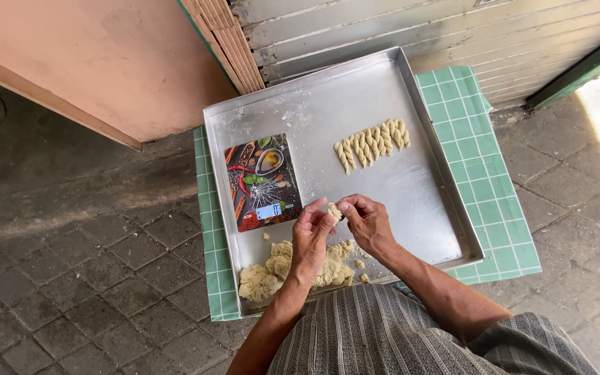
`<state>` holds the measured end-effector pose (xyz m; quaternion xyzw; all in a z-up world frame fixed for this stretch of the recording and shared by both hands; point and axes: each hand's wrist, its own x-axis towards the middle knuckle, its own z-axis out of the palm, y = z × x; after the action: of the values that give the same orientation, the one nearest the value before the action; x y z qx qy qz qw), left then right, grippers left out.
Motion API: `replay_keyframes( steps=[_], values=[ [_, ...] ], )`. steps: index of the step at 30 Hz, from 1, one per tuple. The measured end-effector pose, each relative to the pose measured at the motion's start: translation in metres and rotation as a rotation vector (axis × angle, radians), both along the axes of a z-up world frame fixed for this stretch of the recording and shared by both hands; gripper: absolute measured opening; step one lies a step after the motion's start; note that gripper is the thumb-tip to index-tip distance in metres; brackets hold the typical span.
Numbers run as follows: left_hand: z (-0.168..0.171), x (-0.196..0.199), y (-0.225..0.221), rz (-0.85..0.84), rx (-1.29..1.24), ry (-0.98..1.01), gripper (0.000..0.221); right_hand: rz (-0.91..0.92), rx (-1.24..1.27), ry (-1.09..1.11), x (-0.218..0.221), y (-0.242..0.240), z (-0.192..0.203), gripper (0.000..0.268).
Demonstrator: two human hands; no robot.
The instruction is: Pinching off small portions of dough from a larger mass and arranging them on a metal baking tray.
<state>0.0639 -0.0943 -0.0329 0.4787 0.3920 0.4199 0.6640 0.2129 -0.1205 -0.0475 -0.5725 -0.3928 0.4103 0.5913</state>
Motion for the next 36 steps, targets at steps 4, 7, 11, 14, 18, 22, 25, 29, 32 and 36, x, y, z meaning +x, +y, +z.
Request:
replay_keyframes(
  steps=[4,7,11,14,18,22,25,29,32,36],
  values=[
    [0.009,-0.003,0.003,-0.036,0.042,0.034,0.048,0.107,-0.02,0.059,-0.01,-0.005,0.009,0.028],
    [0.013,-0.004,0.006,-0.015,0.089,0.086,0.035,0.101,-0.048,0.021,-0.004,-0.008,0.003,0.02],
    [-0.011,-0.01,0.005,-0.059,-0.033,0.071,0.029,0.135,-0.125,-0.048,0.003,-0.008,0.006,0.02],
    [-0.039,-0.007,0.009,-0.052,-0.176,-0.08,0.026,0.124,-0.172,0.072,-0.005,-0.007,0.031,0.015],
    [-0.023,-0.006,0.008,-0.023,-0.233,-0.187,0.026,0.021,-0.151,0.041,-0.008,-0.003,0.025,0.014],
    [-0.028,-0.001,0.007,-0.013,-0.191,-0.183,0.034,0.027,-0.154,-0.01,-0.01,-0.001,0.013,0.02],
    [-0.033,0.001,0.009,0.015,-0.177,-0.151,0.029,0.037,-0.143,-0.039,-0.009,-0.006,0.0,0.026],
    [-0.008,-0.005,0.006,-0.041,-0.144,0.012,0.033,0.067,-0.041,-0.323,0.003,-0.006,-0.019,0.015],
    [0.003,-0.011,-0.001,-0.089,-0.093,0.123,0.041,0.1,0.111,-0.595,0.007,-0.008,-0.014,0.009],
    [-0.028,-0.006,0.003,-0.061,-0.185,0.009,0.025,0.08,0.126,-0.464,0.004,-0.013,-0.024,0.006]
  ],
)
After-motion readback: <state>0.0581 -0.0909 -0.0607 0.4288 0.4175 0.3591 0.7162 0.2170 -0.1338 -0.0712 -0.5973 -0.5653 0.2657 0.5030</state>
